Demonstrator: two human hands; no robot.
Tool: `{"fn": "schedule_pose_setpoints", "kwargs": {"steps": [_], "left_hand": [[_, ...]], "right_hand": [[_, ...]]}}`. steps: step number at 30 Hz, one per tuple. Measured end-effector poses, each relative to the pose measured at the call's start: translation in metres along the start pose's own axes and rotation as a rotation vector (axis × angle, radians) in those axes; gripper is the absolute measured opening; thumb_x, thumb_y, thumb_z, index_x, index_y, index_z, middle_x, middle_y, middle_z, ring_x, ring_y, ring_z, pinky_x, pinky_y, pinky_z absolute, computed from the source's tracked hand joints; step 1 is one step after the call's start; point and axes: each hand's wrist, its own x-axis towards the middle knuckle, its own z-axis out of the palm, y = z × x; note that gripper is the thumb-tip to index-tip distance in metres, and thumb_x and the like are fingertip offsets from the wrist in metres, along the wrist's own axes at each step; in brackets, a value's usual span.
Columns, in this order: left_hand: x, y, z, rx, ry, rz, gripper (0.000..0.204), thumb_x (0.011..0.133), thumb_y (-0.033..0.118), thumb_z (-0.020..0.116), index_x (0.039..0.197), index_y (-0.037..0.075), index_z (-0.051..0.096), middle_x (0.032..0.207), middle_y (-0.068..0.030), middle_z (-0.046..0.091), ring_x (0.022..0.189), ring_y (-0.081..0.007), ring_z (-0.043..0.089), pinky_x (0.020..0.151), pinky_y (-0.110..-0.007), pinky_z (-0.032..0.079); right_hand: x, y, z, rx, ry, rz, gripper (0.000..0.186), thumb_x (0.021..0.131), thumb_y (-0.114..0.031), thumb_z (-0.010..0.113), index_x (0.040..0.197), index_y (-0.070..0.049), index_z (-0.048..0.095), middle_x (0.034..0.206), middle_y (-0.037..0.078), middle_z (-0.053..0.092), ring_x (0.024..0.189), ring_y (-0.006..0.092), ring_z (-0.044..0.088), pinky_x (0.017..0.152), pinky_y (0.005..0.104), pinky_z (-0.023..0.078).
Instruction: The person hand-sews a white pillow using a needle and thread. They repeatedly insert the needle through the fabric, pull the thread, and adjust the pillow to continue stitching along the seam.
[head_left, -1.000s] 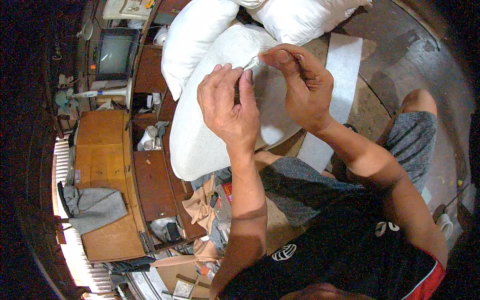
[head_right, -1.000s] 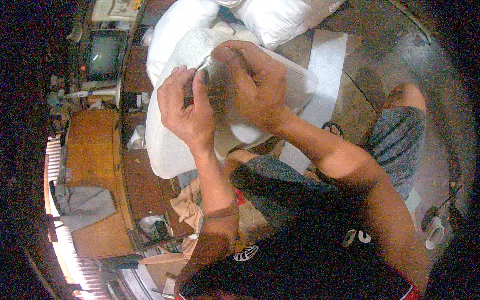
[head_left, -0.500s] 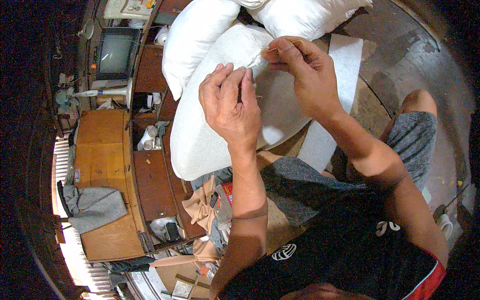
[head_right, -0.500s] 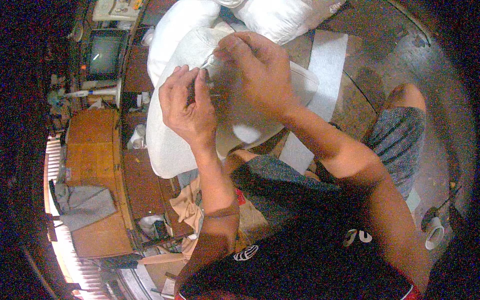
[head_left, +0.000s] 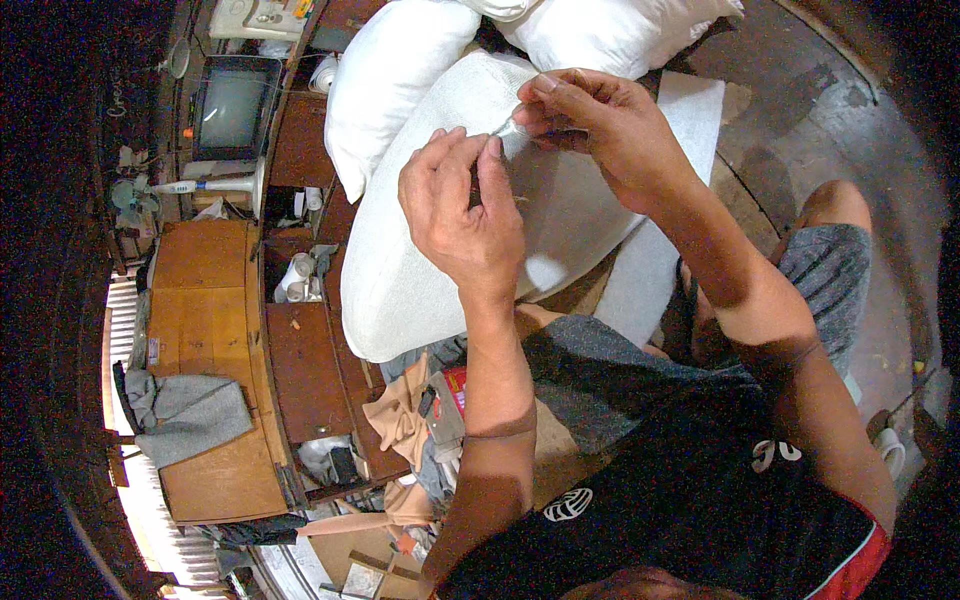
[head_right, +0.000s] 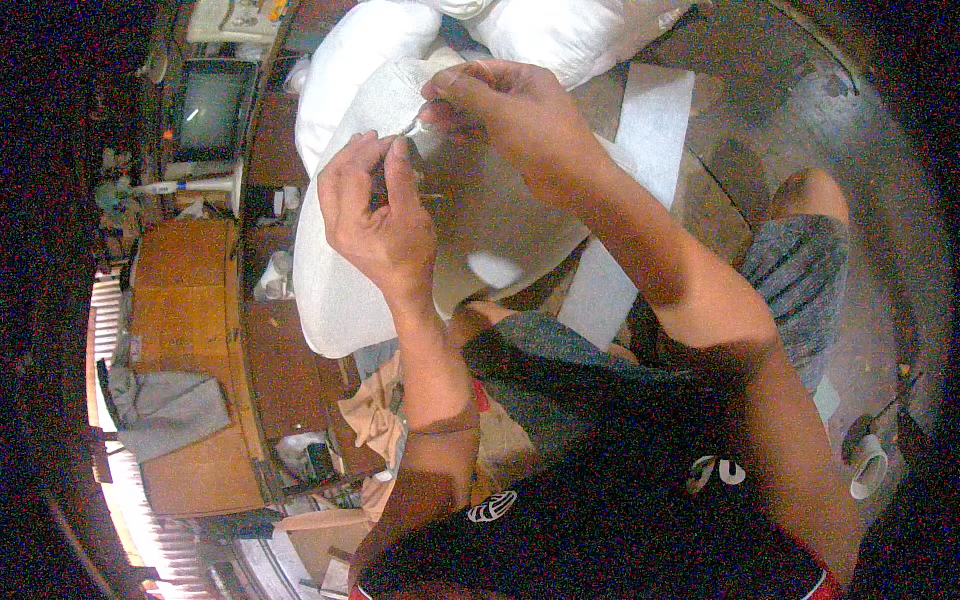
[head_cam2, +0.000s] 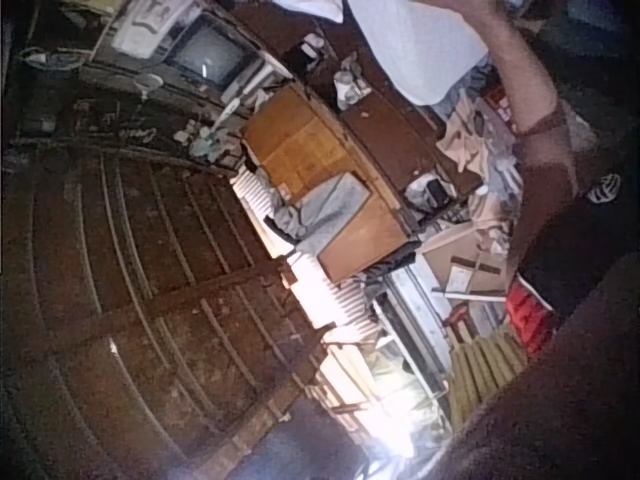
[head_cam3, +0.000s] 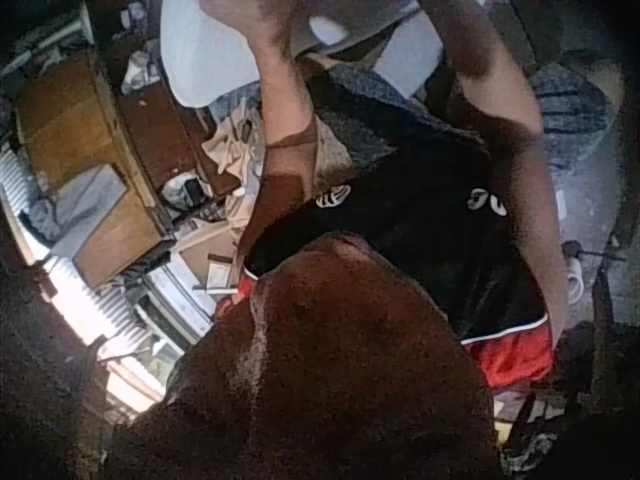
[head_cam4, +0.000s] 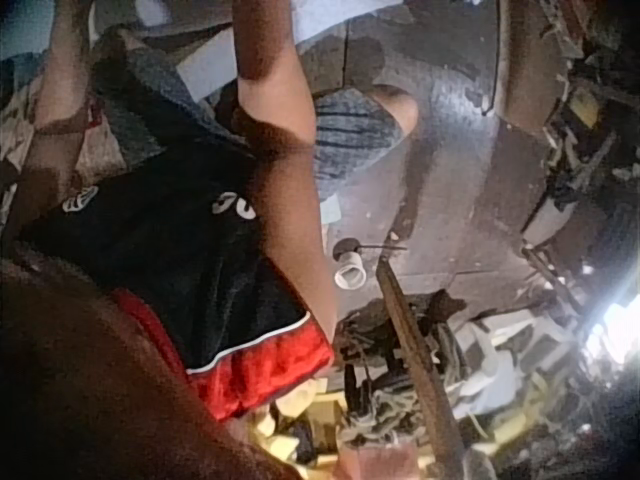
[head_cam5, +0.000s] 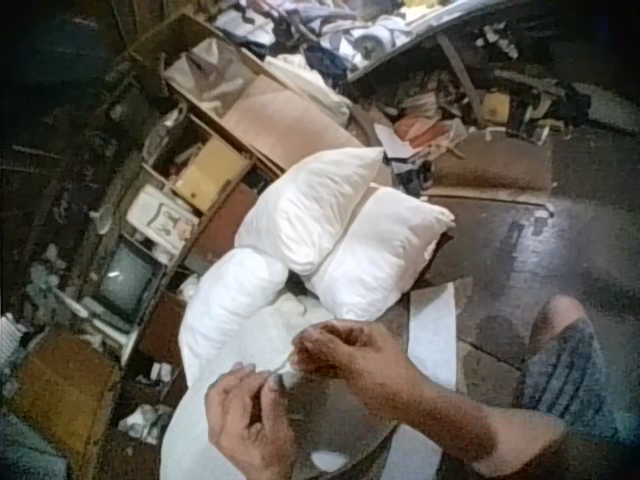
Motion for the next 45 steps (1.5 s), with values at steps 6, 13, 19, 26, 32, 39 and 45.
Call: {"fn": "schedule_pose_setpoints", "kwargs": {"steps": [6,13,19,26,32,39,45], "left_hand": [[0.009,0.009,-0.002,0.029,-0.034,-0.025,0.01,0.088,0.008,0.075,0.097,0.004,0.074,0.106,-0.0145,0.073,0.105,-0.0311,0.068,0.094,-0.041,0.053],[0.008,-0.002,0.0,0.076,-0.056,0.049,0.012,0.089,0.004,0.07,0.101,0.003,0.071,0.11,-0.0142,0.072,0.106,-0.0321,0.067,0.095,-0.04,0.052],[0.004,-0.012,-0.007,-0.452,0.232,-0.181,0.002,0.095,0.003,0.056,0.095,0.002,0.057,0.122,-0.0204,0.065,0.12,-0.0352,0.061,0.111,-0.05,0.045],[0.003,-0.029,-0.026,-1.008,0.094,-0.134,0.009,0.094,0.012,0.057,0.096,0.004,0.054,0.142,-0.0296,0.052,0.147,-0.0401,0.038,0.126,-0.058,0.018],[0.003,-0.02,-0.024,-0.989,0.102,-0.149,0.029,0.095,0.029,0.062,0.101,0.001,0.062,0.151,-0.0334,0.042,0.15,-0.0412,0.03,0.126,-0.058,0.011],[0.014,-0.019,-0.015,-0.142,-0.084,-0.101,0.017,0.088,0.008,0.076,0.104,0.006,0.072,0.13,-0.0147,0.066,0.13,-0.0327,0.058,0.108,-0.042,0.046],[0.024,-0.022,0.014,0.02,-0.103,-0.036,0.02,0.082,0.01,0.08,0.1,0.007,0.072,0.126,-0.0147,0.068,0.117,-0.0327,0.063,0.1,-0.043,0.048]], "right_hand": [[0.003,0.003,-0.002,-0.044,0.011,-0.027,0.03,0.103,-0.032,0.065,0.113,-0.005,0.071,0.101,0.004,0.075,0.094,0.0125,0.071,0.087,0.0297,0.055],[0.009,-0.001,-0.003,0.003,-0.037,0.017,0.029,0.103,-0.03,0.065,0.116,-0.005,0.071,0.1,0.004,0.075,0.091,0.012,0.069,0.086,0.0289,0.054],[0.004,0.001,-0.003,-0.116,0.144,-0.129,0.023,0.101,-0.023,0.067,0.118,-0.008,0.072,0.102,0.006,0.075,0.095,0.0165,0.069,0.087,0.0312,0.054],[-0.018,-0.009,0.038,-1.189,0.038,-1.175,0.025,0.091,-0.01,0.07,0.116,-0.012,0.073,0.111,0.008,0.072,0.114,0.0336,0.065,0.105,0.0427,0.047],[-0.05,0.011,0.037,-0.943,-0.275,-0.807,0.026,0.089,-0.001,0.07,0.114,-0.008,0.072,0.101,0.011,0.072,0.097,0.0299,0.071,0.085,0.0391,0.056],[-0.147,0.005,-0.008,-0.545,-0.494,0.005,0.016,0.101,-0.008,0.061,0.111,0.0,0.072,0.092,0.014,0.072,0.08,0.0234,0.071,0.072,0.0345,0.055],[-0.205,0.026,-0.046,-0.451,-0.677,0.259,0.023,0.104,-0.019,0.059,0.115,-0.003,0.071,0.108,0.011,0.075,0.102,0.0292,0.072,0.095,0.0395,0.053]]}}
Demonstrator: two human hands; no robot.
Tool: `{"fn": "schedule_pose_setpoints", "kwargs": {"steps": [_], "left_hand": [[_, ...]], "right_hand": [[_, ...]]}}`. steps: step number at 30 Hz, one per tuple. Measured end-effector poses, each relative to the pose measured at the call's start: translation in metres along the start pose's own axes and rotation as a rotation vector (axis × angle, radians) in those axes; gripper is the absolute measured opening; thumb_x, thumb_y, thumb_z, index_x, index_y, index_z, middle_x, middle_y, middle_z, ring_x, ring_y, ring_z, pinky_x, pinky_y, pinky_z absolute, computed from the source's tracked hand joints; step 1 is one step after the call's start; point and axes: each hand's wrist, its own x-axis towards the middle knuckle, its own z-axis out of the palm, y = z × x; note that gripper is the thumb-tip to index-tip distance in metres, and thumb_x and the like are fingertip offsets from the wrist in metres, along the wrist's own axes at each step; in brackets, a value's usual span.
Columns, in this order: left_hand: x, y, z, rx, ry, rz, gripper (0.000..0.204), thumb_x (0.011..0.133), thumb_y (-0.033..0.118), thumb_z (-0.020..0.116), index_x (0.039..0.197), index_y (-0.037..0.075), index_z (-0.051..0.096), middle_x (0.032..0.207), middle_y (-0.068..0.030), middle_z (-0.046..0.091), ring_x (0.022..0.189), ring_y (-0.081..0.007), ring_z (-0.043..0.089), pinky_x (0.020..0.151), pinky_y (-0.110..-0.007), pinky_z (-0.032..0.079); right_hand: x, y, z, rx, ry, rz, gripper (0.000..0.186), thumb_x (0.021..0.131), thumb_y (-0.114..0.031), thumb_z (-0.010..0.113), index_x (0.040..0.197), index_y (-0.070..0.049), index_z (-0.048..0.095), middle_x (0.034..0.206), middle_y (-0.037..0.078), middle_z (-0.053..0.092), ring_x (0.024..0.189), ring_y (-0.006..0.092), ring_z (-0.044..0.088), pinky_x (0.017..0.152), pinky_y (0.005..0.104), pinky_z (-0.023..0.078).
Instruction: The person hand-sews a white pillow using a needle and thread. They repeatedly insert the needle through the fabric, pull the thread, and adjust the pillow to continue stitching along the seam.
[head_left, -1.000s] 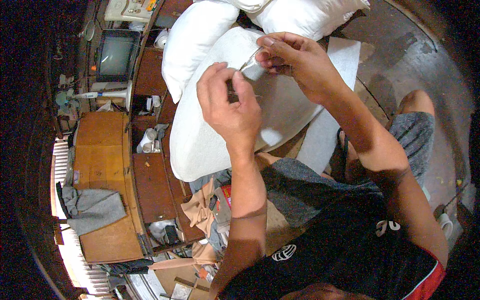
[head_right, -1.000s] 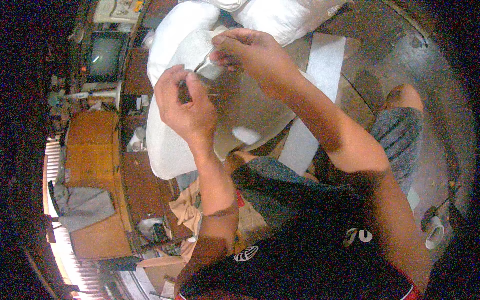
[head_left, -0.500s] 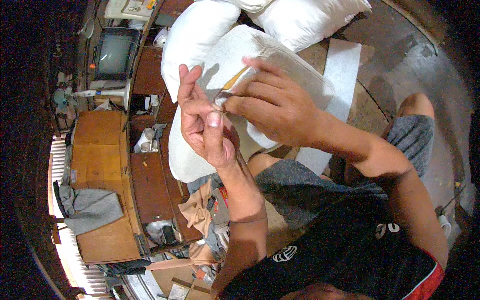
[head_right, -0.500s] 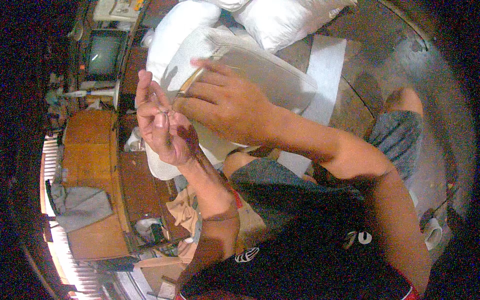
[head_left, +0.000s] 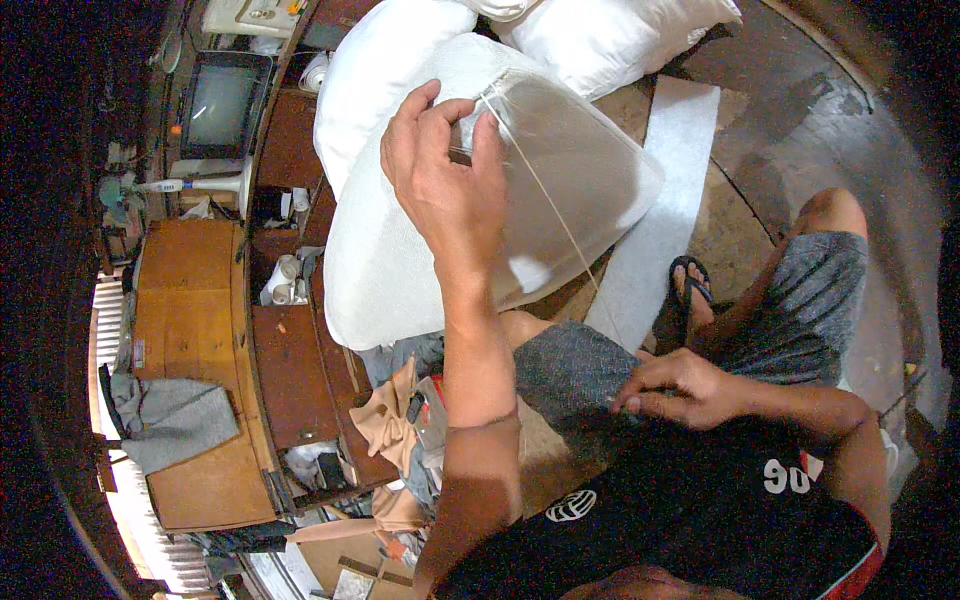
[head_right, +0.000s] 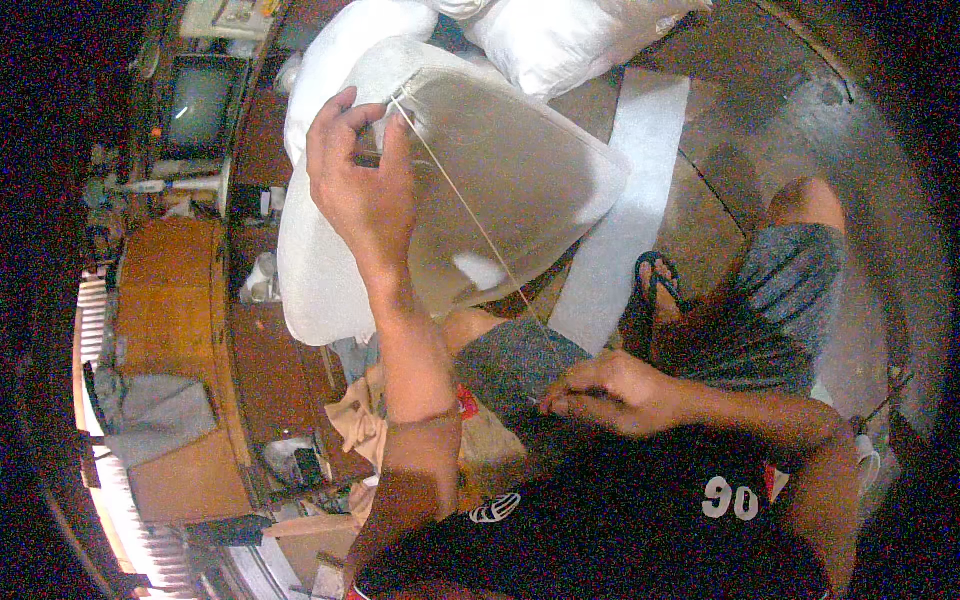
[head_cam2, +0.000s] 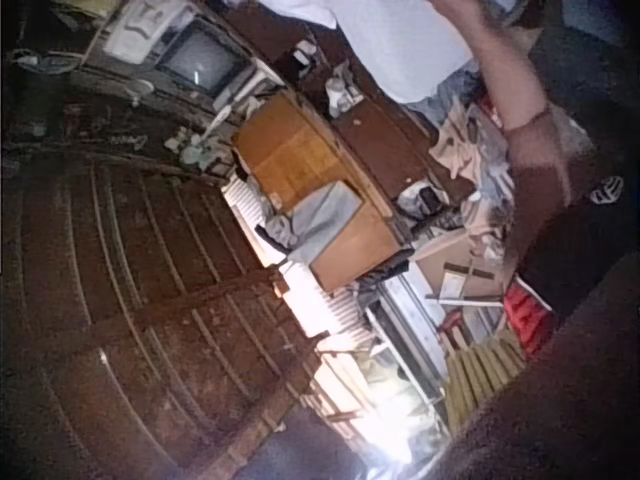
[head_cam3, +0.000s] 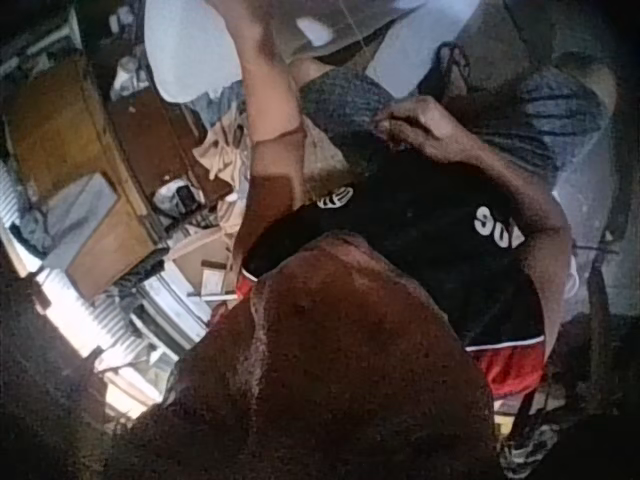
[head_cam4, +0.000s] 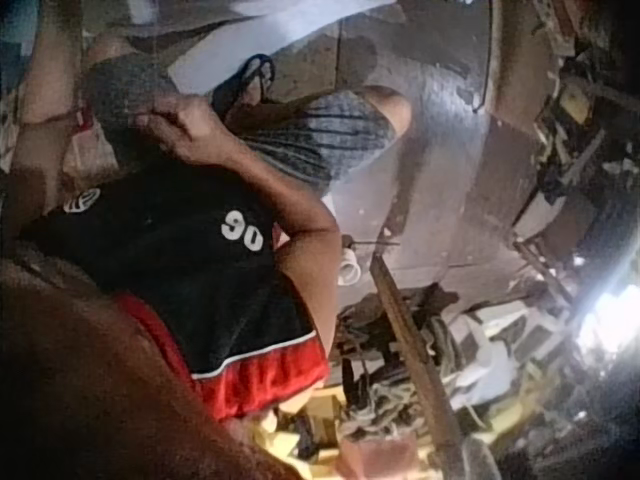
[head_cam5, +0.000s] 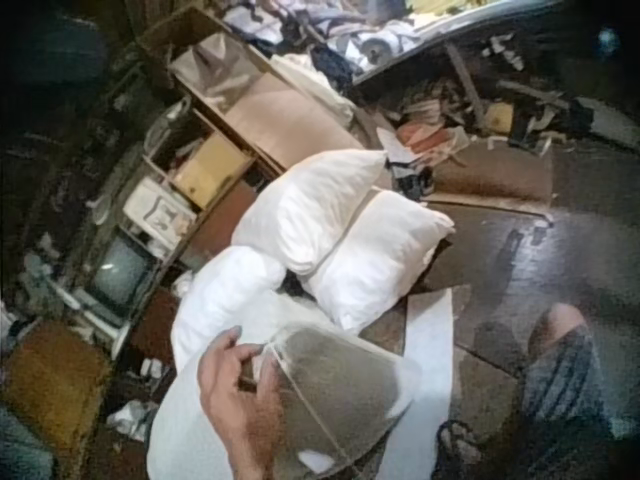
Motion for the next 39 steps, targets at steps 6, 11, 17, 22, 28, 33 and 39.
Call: {"fn": "schedule_pose_setpoints", "kwargs": {"steps": [6,11,17,22,28,33,39], "left_hand": [[0.009,-0.016,0.013,-0.019,-0.011,-0.007,0.016,0.084,0.014,0.076,0.097,0.006,0.071,0.125,-0.0152,0.067,0.116,-0.0336,0.06,0.104,-0.044,0.042],[0.024,-0.046,0.024,-0.069,0.014,0.04,0.014,0.084,0.013,0.076,0.094,0.005,0.07,0.121,-0.0167,0.069,0.113,-0.034,0.063,0.102,-0.044,0.043],[0.038,-0.064,0.036,-0.031,-0.034,-0.023,0.016,0.081,0.015,0.08,0.092,0.006,0.072,0.119,-0.0156,0.071,0.113,-0.0324,0.066,0.099,-0.041,0.051],[0.03,-0.055,0.029,0.007,-0.03,0.022,0.015,0.081,0.016,0.08,0.088,0.007,0.071,0.119,-0.0155,0.071,0.114,-0.0333,0.066,0.1,-0.042,0.05],[0.019,-0.02,0.008,0.067,-0.027,0.0,0.014,0.082,0.016,0.08,0.087,0.007,0.071,0.122,-0.0153,0.071,0.115,-0.0342,0.065,0.101,-0.042,0.049],[0.01,-0.005,0.005,0.06,-0.039,-0.025,0.013,0.083,0.015,0.079,0.089,0.007,0.072,0.122,-0.0146,0.069,0.115,-0.0333,0.063,0.101,-0.043,0.047],[-0.003,0.016,-0.006,0.032,-0.043,-0.052,0.014,0.082,0.013,0.079,0.092,0.006,0.072,0.122,-0.0128,0.067,0.114,-0.032,0.06,0.1,-0.044,0.043]], "right_hand": [[-0.032,0.044,0.005,-0.035,-0.167,0.188,0.026,0.105,-0.024,0.059,0.116,-0.004,0.072,0.111,0.011,0.075,0.106,0.0254,0.071,0.098,0.0397,0.05],[-0.046,0.086,-0.005,-0.079,-0.184,0.439,0.027,0.104,-0.028,0.059,0.116,-0.007,0.072,0.11,0.012,0.075,0.106,0.0296,0.072,0.095,0.043,0.053],[-0.044,0.101,-0.012,-0.131,-0.081,0.385,0.03,0.104,-0.03,0.061,0.111,-0.003,0.072,0.106,0.015,0.076,0.104,0.0292,0.072,0.092,0.0418,0.055],[-0.048,0.091,-0.012,-0.198,-0.083,0.413,0.026,0.104,-0.026,0.061,0.111,-0.003,0.072,0.104,0.016,0.076,0.099,0.0308,0.073,0.09,0.0432,0.055],[-0.025,-0.002,-0.031,-0.088,0.171,0.244,0.019,0.102,-0.016,0.064,0.116,-0.003,0.066,0.09,0.007,0.071,0.079,0.017,0.067,0.07,0.0331,0.053],[0.02,-0.089,-0.059,0.291,0.426,0.239,0.019,0.096,-0.008,0.067,0.112,0.003,0.068,0.097,0.012,0.074,0.082,0.0164,0.07,0.073,0.0312,0.057],[0.084,-0.1,-0.076,0.227,0.624,-0.251,0.029,0.099,-0.012,0.067,0.124,0.004,0.067,0.108,0.013,0.074,0.097,0.0203,0.071,0.093,0.0332,0.056]]}}
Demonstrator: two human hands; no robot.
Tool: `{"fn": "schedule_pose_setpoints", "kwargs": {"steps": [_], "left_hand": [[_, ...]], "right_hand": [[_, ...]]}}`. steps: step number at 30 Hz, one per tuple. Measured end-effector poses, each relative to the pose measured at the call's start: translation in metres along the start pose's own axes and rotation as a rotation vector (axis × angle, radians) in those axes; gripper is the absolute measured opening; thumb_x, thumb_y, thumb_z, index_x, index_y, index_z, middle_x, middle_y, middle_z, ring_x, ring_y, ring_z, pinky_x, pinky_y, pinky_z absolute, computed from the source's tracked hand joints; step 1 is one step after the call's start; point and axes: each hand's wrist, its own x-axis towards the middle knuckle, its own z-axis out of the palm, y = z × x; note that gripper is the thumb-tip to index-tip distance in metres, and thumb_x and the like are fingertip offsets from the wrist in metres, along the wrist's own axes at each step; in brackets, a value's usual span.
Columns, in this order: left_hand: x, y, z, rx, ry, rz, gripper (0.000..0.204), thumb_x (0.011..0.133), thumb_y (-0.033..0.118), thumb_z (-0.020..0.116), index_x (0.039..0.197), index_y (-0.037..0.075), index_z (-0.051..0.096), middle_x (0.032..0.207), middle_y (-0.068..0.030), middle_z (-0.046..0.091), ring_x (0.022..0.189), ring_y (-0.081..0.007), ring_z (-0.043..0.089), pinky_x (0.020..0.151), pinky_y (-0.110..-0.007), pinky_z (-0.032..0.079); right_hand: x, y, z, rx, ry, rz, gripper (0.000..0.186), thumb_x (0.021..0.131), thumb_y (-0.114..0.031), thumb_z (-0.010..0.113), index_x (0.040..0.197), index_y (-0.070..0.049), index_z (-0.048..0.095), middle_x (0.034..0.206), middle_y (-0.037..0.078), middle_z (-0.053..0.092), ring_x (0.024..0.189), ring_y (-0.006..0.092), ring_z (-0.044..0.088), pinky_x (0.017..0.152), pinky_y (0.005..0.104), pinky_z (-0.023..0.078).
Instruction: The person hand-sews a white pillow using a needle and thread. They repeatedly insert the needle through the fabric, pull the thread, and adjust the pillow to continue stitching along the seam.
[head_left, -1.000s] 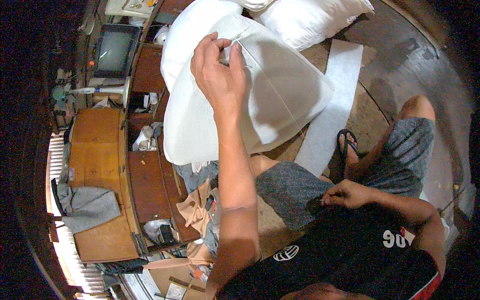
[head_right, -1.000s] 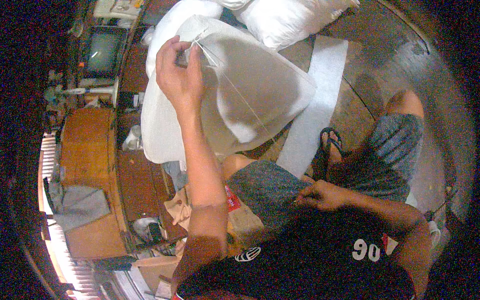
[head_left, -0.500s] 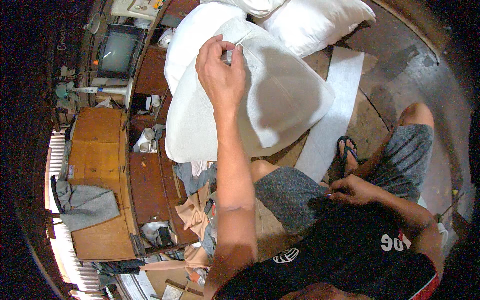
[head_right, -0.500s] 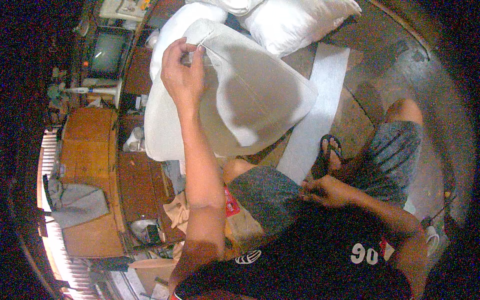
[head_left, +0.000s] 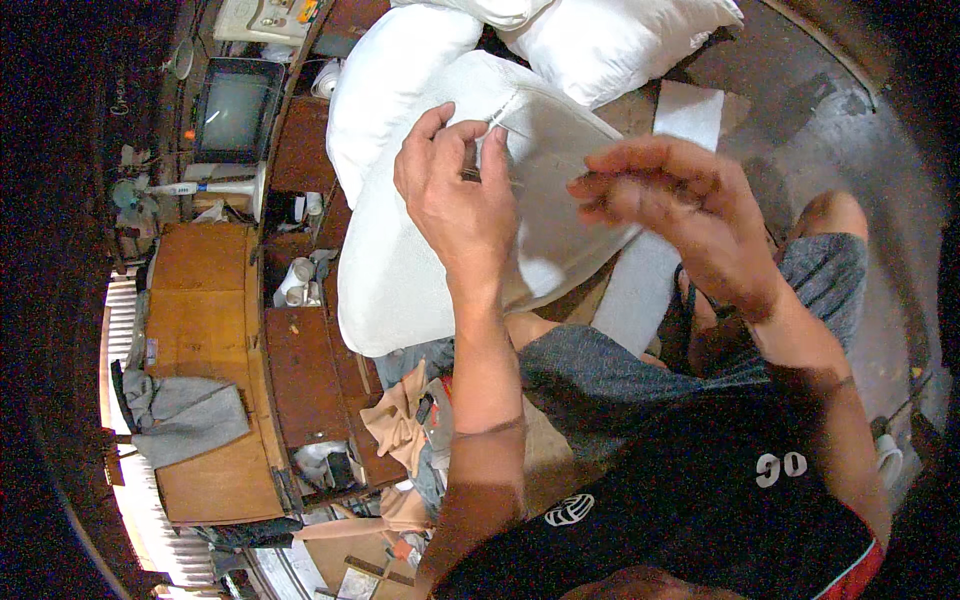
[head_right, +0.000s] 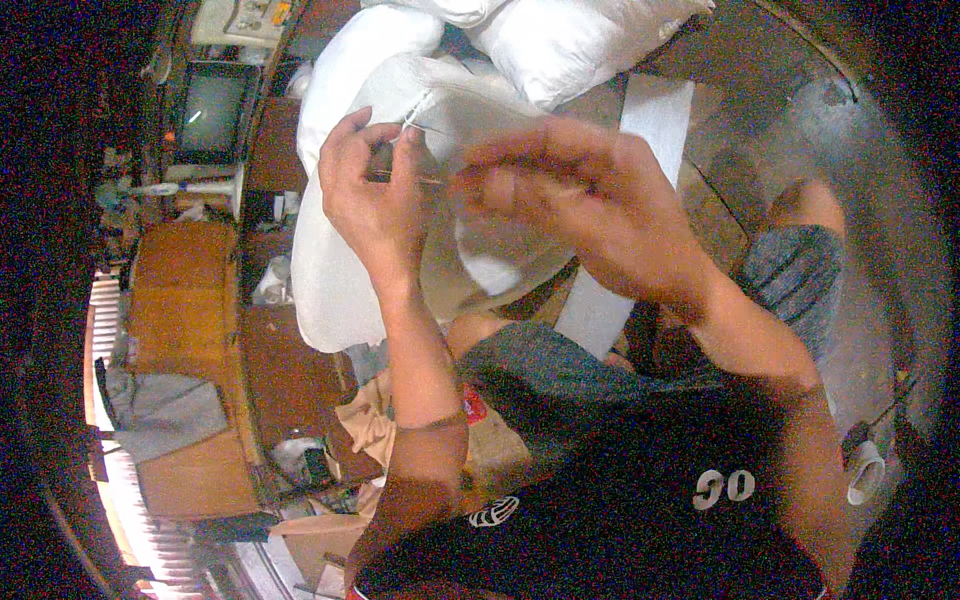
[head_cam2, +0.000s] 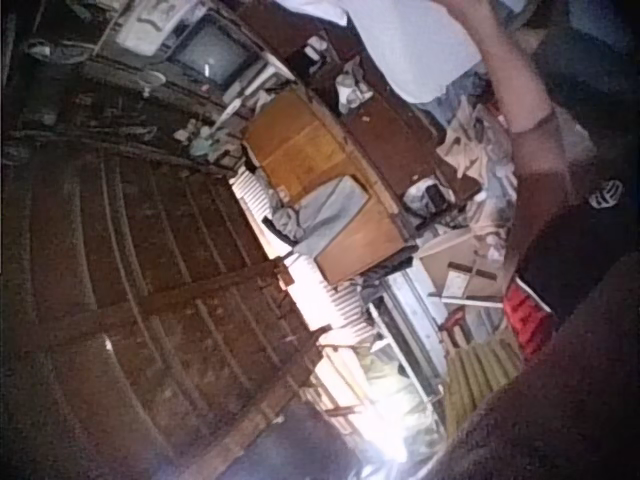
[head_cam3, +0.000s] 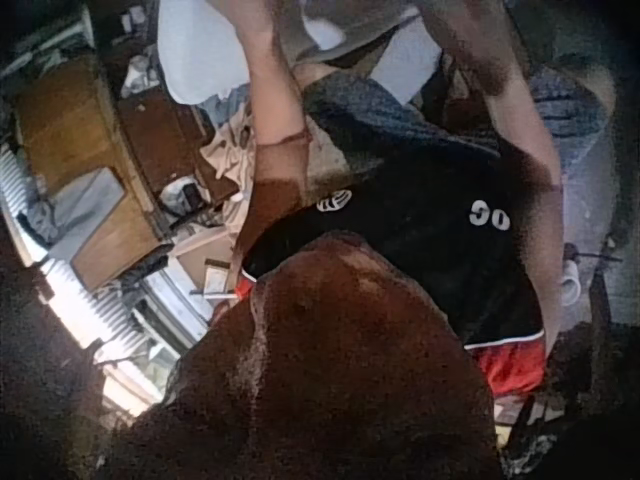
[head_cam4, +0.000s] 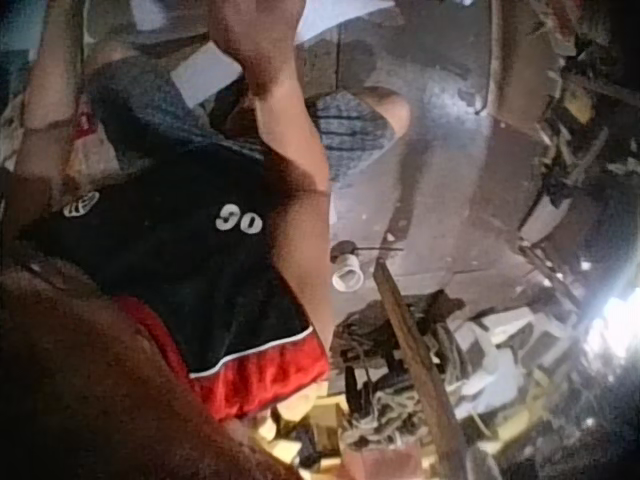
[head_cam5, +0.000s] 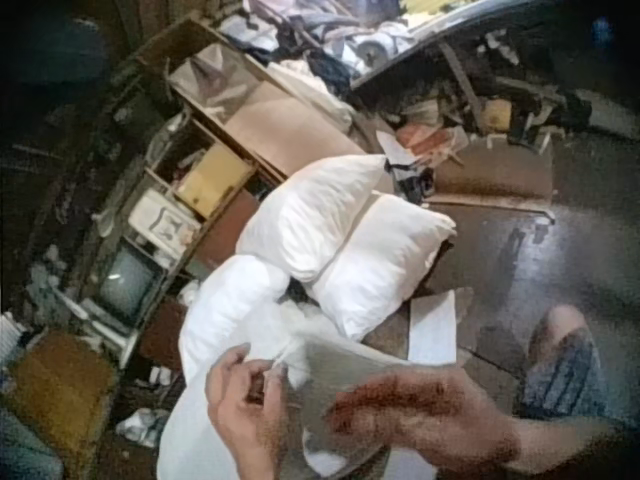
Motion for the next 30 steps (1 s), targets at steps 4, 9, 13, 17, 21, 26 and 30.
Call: {"fn": "schedule_pose_setpoints", "kwargs": {"steps": [4,9,13,17,21,26,30], "left_hand": [[-0.004,0.015,-0.007,0.046,-0.007,-0.012,0.014,0.081,0.014,0.081,0.091,0.008,0.074,0.121,-0.0139,0.069,0.114,-0.0329,0.063,0.1,-0.043,0.047],[-0.008,0.019,-0.005,0.066,-0.009,-0.013,0.013,0.081,0.014,0.082,0.09,0.008,0.075,0.12,-0.0144,0.069,0.113,-0.0332,0.064,0.098,-0.042,0.049],[-0.006,0.02,-0.007,0.074,-0.029,-0.026,0.013,0.081,0.014,0.082,0.091,0.008,0.076,0.121,-0.0144,0.068,0.114,-0.0329,0.063,0.098,-0.042,0.049],[-0.009,0.021,-0.01,0.103,-0.043,-0.022,0.012,0.083,0.015,0.081,0.091,0.008,0.076,0.121,-0.0145,0.068,0.115,-0.0329,0.063,0.098,-0.042,0.049],[-0.011,0.021,-0.011,0.072,-0.052,-0.012,0.011,0.084,0.015,0.08,0.091,0.007,0.076,0.121,-0.0149,0.068,0.115,-0.0329,0.063,0.099,-0.042,0.049],[-0.01,0.022,-0.016,0.064,-0.062,-0.013,0.01,0.085,0.014,0.08,0.09,0.006,0.076,0.121,-0.0161,0.069,0.115,-0.0331,0.064,0.098,-0.042,0.049],[-0.009,0.021,-0.015,0.073,-0.052,0.011,0.011,0.085,0.013,0.079,0.09,0.005,0.075,0.12,-0.0168,0.069,0.113,-0.0336,0.065,0.097,-0.042,0.05]], "right_hand": [[0.036,0.025,0.002,-0.072,0.101,-0.228,0.026,0.103,-0.013,0.063,0.122,0.003,0.068,0.109,0.011,0.074,0.098,0.0167,0.07,0.092,0.0306,0.055],[0.054,0.054,0.015,-0.138,0.315,-0.384,0.023,0.102,-0.016,0.064,0.115,0.001,0.072,0.102,0.007,0.075,0.096,0.0147,0.07,0.088,0.0296,0.055],[0.056,0.057,0.024,-0.027,0.354,-0.374,0.021,0.101,-0.015,0.064,0.112,0.001,0.072,0.103,0.009,0.076,0.096,0.0156,0.07,0.087,0.0307,0.055],[0.062,0.07,0.022,-0.147,0.375,-0.477,0.021,0.1,-0.014,0.064,0.111,0.002,0.072,0.102,0.012,0.076,0.095,0.0172,0.072,0.084,0.0318,0.055],[0.063,0.074,0.021,-0.277,0.391,-0.526,0.019,0.1,-0.014,0.064,0.109,0.0,0.072,0.101,0.015,0.075,0.092,0.0241,0.074,0.081,0.034,0.056],[0.059,0.07,0.02,-0.478,0.335,-0.607,0.015,0.098,-0.004,0.065,0.112,0.001,0.07,0.105,0.012,0.074,0.097,0.0206,0.071,0.084,0.0304,0.056],[0.058,0.069,0.022,-0.568,0.332,-0.707,0.017,0.096,0.002,0.068,0.112,0.0,0.071,0.105,0.012,0.074,0.095,0.0181,0.071,0.083,0.0292,0.055]]}}
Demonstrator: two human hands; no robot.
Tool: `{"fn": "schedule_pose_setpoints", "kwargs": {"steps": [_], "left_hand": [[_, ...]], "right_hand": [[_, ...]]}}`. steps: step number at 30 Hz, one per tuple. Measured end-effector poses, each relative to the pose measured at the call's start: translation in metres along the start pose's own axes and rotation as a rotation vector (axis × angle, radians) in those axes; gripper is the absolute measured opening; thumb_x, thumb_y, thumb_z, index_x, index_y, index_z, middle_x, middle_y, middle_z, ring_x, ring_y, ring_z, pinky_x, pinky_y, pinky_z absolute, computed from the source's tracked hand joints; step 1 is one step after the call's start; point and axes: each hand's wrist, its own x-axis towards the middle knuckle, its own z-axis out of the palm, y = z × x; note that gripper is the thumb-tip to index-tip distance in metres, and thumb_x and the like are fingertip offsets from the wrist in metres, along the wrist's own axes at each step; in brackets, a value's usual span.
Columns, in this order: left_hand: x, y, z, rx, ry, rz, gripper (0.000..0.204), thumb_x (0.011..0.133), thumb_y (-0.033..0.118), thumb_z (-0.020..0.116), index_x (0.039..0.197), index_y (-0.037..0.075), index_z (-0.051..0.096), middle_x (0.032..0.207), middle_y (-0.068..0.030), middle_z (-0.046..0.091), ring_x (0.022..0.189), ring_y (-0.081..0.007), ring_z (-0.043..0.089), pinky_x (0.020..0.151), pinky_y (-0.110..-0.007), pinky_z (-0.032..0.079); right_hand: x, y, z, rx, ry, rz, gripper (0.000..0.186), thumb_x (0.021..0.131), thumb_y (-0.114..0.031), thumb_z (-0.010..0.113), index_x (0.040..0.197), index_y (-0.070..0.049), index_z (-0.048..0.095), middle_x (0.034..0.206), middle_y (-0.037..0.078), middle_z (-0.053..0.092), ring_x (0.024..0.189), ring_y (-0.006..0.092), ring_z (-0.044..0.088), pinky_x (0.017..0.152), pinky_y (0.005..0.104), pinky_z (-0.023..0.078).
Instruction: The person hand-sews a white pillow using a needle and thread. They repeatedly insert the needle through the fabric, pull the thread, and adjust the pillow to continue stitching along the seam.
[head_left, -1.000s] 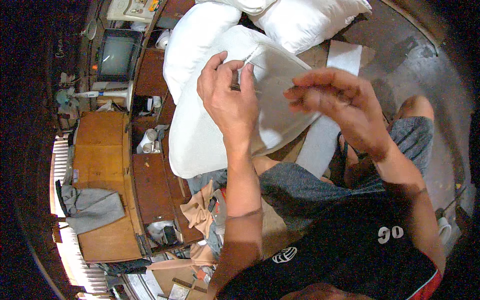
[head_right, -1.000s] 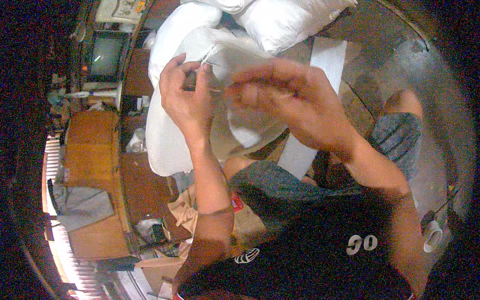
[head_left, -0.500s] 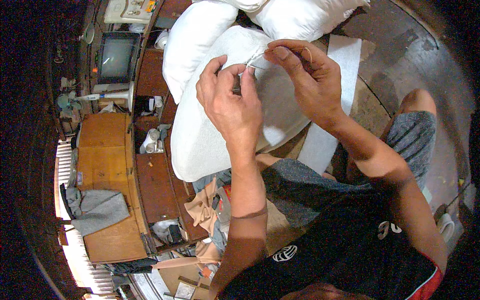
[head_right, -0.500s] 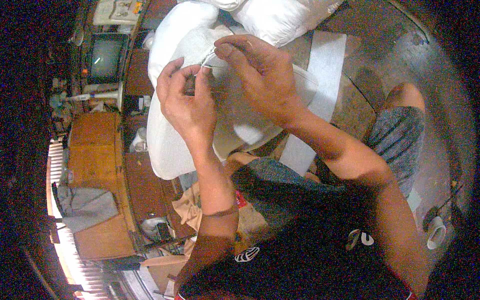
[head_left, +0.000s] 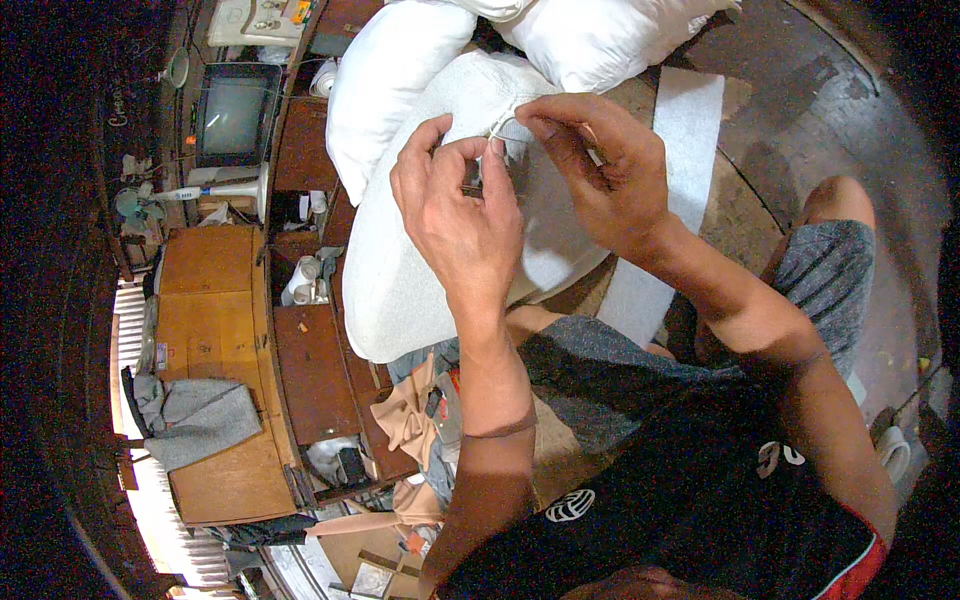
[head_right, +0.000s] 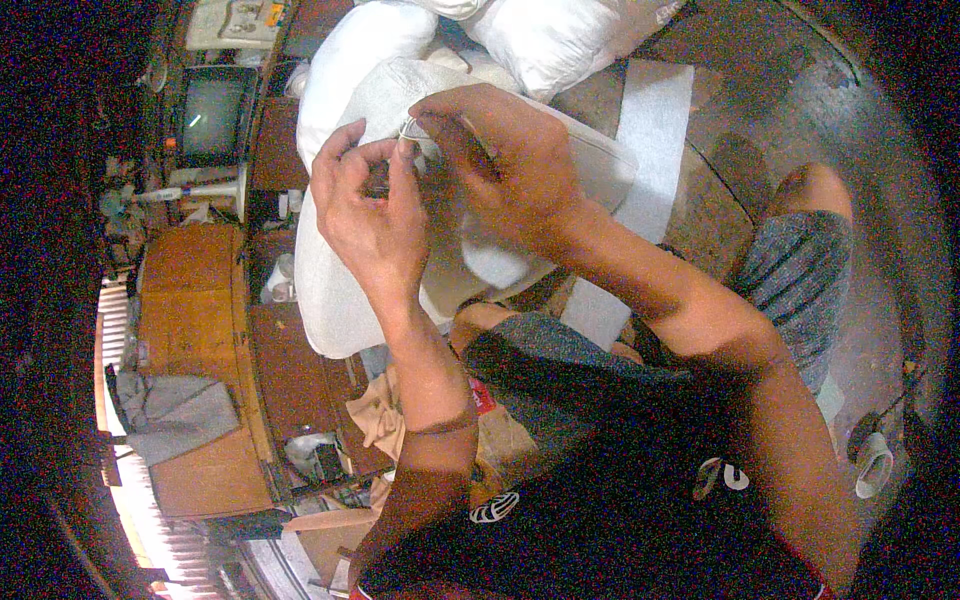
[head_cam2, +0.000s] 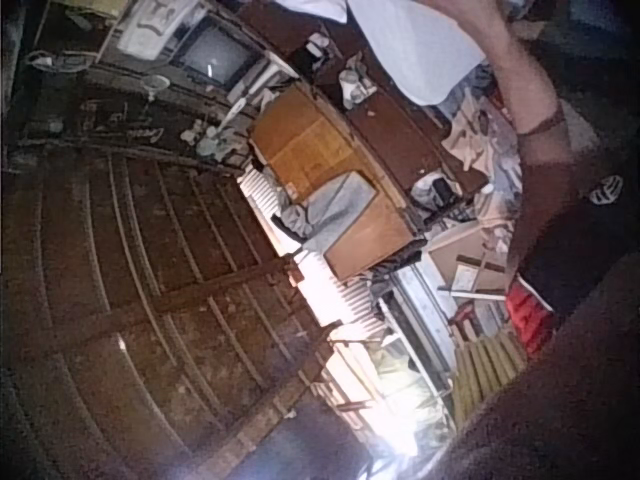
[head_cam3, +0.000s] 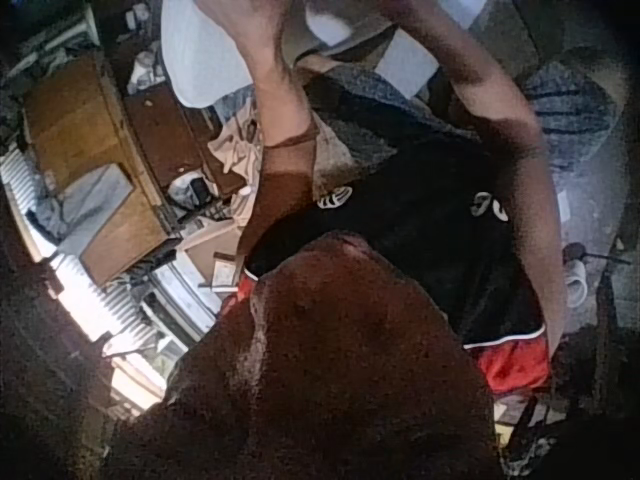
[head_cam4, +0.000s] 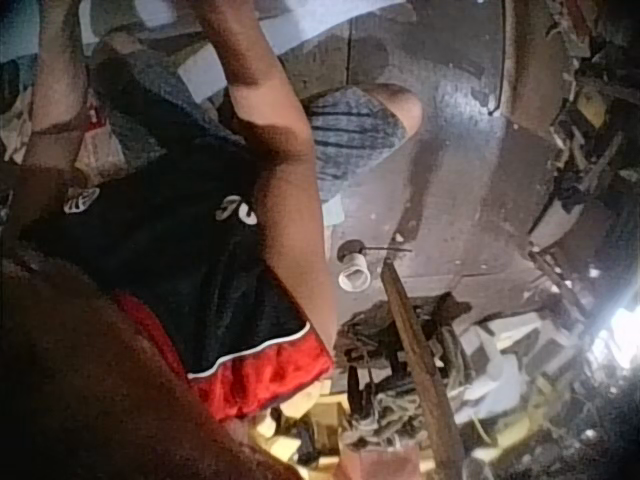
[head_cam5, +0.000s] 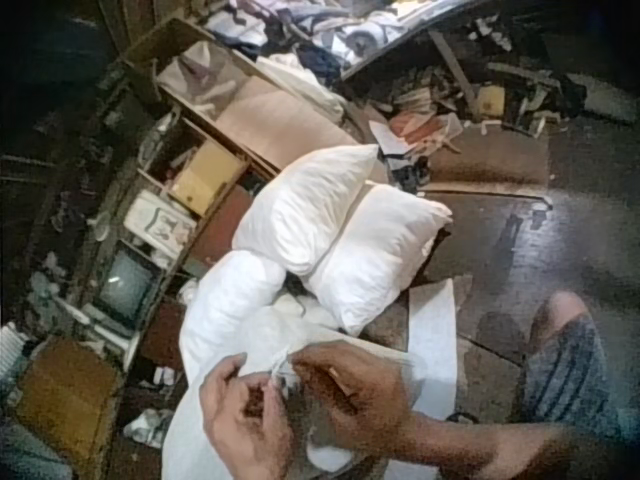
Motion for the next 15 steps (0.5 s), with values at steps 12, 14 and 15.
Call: {"fn": "schedule_pose_setpoints", "kwargs": {"steps": [12,14,15], "left_hand": [[0.0003,0.0002,-0.0002,-0.016,0.018,-0.018,0.01,0.084,0.011,0.079,0.087,0.004,0.073,0.118,-0.0173,0.07,0.111,-0.0335,0.066,0.096,-0.042,0.051],[0.0017,0.0019,0.0002,-0.031,0.019,-0.023,0.01,0.084,0.011,0.08,0.087,0.004,0.073,0.118,-0.017,0.07,0.11,-0.0333,0.067,0.095,-0.042,0.051],[0.002,0.0015,0.0013,-0.026,0.028,-0.017,0.01,0.084,0.011,0.08,0.087,0.004,0.073,0.117,-0.0168,0.07,0.11,-0.0331,0.067,0.095,-0.042,0.051]], "right_hand": [[0.0024,-0.0008,0.0042,-0.013,0.02,-0.095,0.018,0.09,-0.005,0.069,0.108,-0.004,0.07,0.103,0.016,0.073,0.093,0.0363,0.071,0.078,0.0414,0.057],[0.0026,0.0002,0.0033,-0.014,0.022,-0.105,0.019,0.089,-0.005,0.069,0.109,-0.004,0.07,0.104,0.016,0.073,0.093,0.0362,0.071,0.078,0.0415,0.057],[0.0028,0.0006,0.003,-0.014,0.023,-0.111,0.02,0.089,-0.005,0.069,0.109,-0.004,0.07,0.105,0.016,0.072,0.094,0.0362,0.071,0.079,0.0415,0.057]]}}
